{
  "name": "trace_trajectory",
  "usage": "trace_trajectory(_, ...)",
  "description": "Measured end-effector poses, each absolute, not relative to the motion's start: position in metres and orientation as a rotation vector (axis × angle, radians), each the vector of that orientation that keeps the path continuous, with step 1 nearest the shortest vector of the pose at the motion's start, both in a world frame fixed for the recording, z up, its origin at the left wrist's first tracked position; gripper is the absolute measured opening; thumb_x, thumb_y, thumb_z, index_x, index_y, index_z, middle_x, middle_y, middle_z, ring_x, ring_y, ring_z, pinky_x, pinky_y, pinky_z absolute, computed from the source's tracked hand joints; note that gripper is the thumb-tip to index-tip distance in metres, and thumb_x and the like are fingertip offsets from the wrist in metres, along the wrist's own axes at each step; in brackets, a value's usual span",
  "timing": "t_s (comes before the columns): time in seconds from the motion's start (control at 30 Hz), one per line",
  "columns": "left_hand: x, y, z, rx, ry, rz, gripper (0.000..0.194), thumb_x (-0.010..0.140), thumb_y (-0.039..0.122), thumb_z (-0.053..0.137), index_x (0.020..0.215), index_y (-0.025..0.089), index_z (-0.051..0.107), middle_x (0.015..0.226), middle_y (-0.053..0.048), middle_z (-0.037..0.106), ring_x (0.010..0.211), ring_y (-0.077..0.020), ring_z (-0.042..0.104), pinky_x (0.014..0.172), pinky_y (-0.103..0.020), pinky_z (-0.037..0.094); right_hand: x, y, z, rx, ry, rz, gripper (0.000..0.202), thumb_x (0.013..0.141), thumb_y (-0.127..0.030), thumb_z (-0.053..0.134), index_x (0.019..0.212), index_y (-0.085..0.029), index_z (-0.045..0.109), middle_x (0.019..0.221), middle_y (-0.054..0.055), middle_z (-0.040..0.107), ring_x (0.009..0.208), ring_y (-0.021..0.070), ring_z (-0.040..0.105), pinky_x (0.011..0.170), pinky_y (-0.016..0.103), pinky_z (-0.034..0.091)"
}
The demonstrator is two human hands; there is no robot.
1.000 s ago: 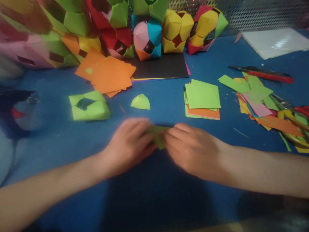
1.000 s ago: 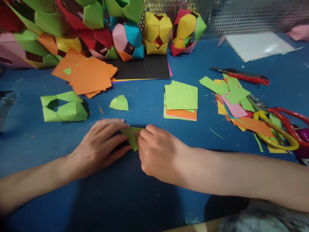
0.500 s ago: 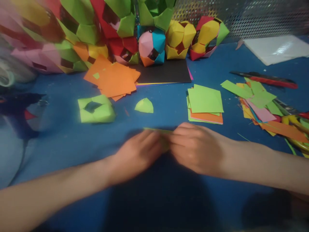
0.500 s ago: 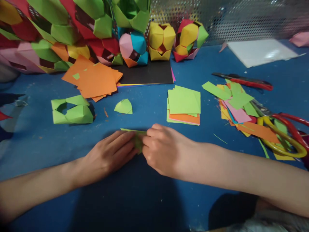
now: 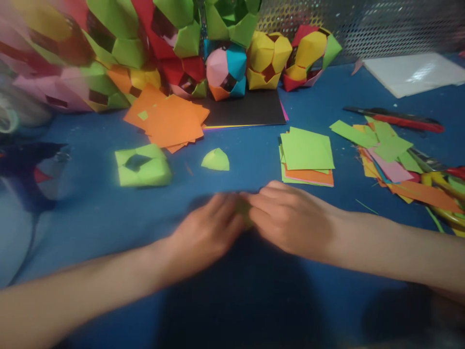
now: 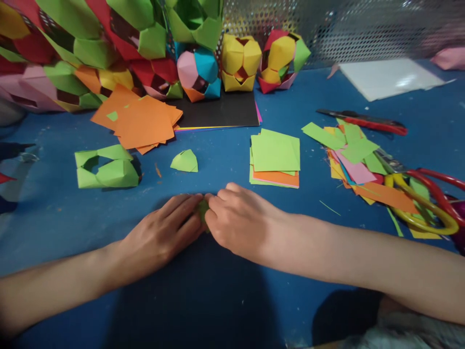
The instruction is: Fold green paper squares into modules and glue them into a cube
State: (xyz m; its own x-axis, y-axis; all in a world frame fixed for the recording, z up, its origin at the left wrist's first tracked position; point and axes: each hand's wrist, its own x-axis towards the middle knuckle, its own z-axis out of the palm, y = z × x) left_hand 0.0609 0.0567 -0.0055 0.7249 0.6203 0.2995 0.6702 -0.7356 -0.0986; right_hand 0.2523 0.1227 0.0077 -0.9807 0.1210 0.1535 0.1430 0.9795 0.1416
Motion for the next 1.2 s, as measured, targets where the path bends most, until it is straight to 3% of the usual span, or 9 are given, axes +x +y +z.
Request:
trace_trajectory(0.2,0.059,0.054,-0.006,-2.574,-1.089,-0.241,0.007,0.083,0.019,0.055,0.077,0.016,0.055,0.081,-0.009,0.063,0.071,-0.0210,0.057,0.055,-0.032,0.050,0.277,0.123,0.019,-0.295,-3.184,-0.252,0.020,0.071,-0.006,0.057,0.058,-0.019,0.049,0.060,0.004,0.058,0.062,0.0164,0.049,0.060,0.032,0.024)
trace_trajectory(0.37,0.056,0.053,-0.007,-2.549,-1.090,-0.298,0.012,0.081,0.023,0.061,0.072,0.017,0.055,0.071,-0.007,0.060,0.069,-0.0212,0.057,0.052,-0.032,0.046,0.285,0.117,0.016,-0.404,-3.237,-0.258,0.019,0.067,-0.007,0.060,0.057,-0.020,0.050,0.061,0.004,0.060,0.060,0.0167,0.049,0.060,0.033,0.024)
trace_trajectory(0.5,0.051,0.060,-0.004,-2.520,-1.172,-0.375,0.020,0.084,0.030,0.058,0.070,0.016,0.057,0.064,-0.005,0.057,0.065,-0.0185,0.056,0.053,-0.030,0.043,0.285,0.112,0.009,-0.500,-3.182,-0.247,0.028,0.073,-0.010,0.059,0.050,-0.021,0.046,0.051,0.003,0.052,0.058,0.0170,0.045,0.059,0.034,0.023)
trace_trajectory(0.63,0.044,0.069,-0.006,-2.491,-1.217,-0.401,0.020,0.083,0.031,0.060,0.073,0.014,0.058,0.063,-0.005,0.056,0.059,-0.0173,0.053,0.051,-0.030,0.042,0.293,0.115,0.015,-0.492,-3.162,-0.238,0.023,0.074,-0.009,0.056,0.055,-0.021,0.049,0.054,0.002,0.052,0.056,0.0162,0.043,0.058,0.034,0.022)
trace_trajectory(0.7,0.041,0.071,-0.008,-2.484,-1.245,-0.457,0.018,0.083,0.030,0.060,0.083,0.012,0.060,0.071,-0.009,0.061,0.065,-0.0198,0.057,0.055,-0.033,0.047,0.295,0.116,0.022,-0.488,-3.173,-0.251,0.018,0.073,-0.008,0.055,0.060,-0.021,0.052,0.057,0.002,0.055,0.056,0.0167,0.045,0.058,0.033,0.022)
trace_trajectory(0.8,0.041,0.074,-0.011,-2.558,-1.281,-0.598,0.028,0.082,0.022,0.059,0.106,0.007,0.056,0.100,-0.018,0.064,0.092,-0.0265,0.062,0.076,-0.040,0.054,0.290,0.119,0.027,-0.507,-3.231,-0.260,0.017,0.073,-0.008,0.055,0.061,-0.021,0.054,0.057,0.002,0.056,0.056,0.0169,0.047,0.057,0.033,0.023)
trace_trajectory(0.93,0.040,0.076,-0.015,-2.743,-1.291,-0.653,0.044,0.082,0.017,0.058,0.123,0.008,0.046,0.131,-0.023,0.050,0.124,-0.0314,0.048,0.100,-0.046,0.046,0.277,0.122,0.024,-0.495,-3.288,-0.243,0.018,0.073,-0.008,0.057,0.060,-0.020,0.055,0.055,0.002,0.056,0.054,0.0154,0.049,0.055,0.032,0.024)
trace_trajectory(1.03,0.038,0.078,-0.019,-2.835,-1.265,-0.651,0.048,0.083,0.018,0.057,0.127,0.009,0.044,0.136,-0.023,0.047,0.128,-0.0305,0.044,0.103,-0.046,0.043,0.274,0.124,0.019,-0.437,-3.167,-0.203,0.012,0.077,-0.013,0.057,0.066,-0.019,0.057,0.062,0.003,0.059,0.058,0.0163,0.051,0.056,0.031,0.027)
trace_trajectory(1.2,0.040,0.082,-0.021,-2.888,-1.208,-0.654,0.039,0.084,0.019,0.054,0.122,0.010,0.049,0.122,-0.020,0.058,0.116,-0.0283,0.055,0.097,-0.046,0.047,0.273,0.131,0.018,-0.349,-3.081,-0.113,0.013,0.085,-0.015,0.050,0.084,-0.017,0.063,0.082,0.007,0.065,0.070,0.0178,0.056,0.063,0.031,0.036)
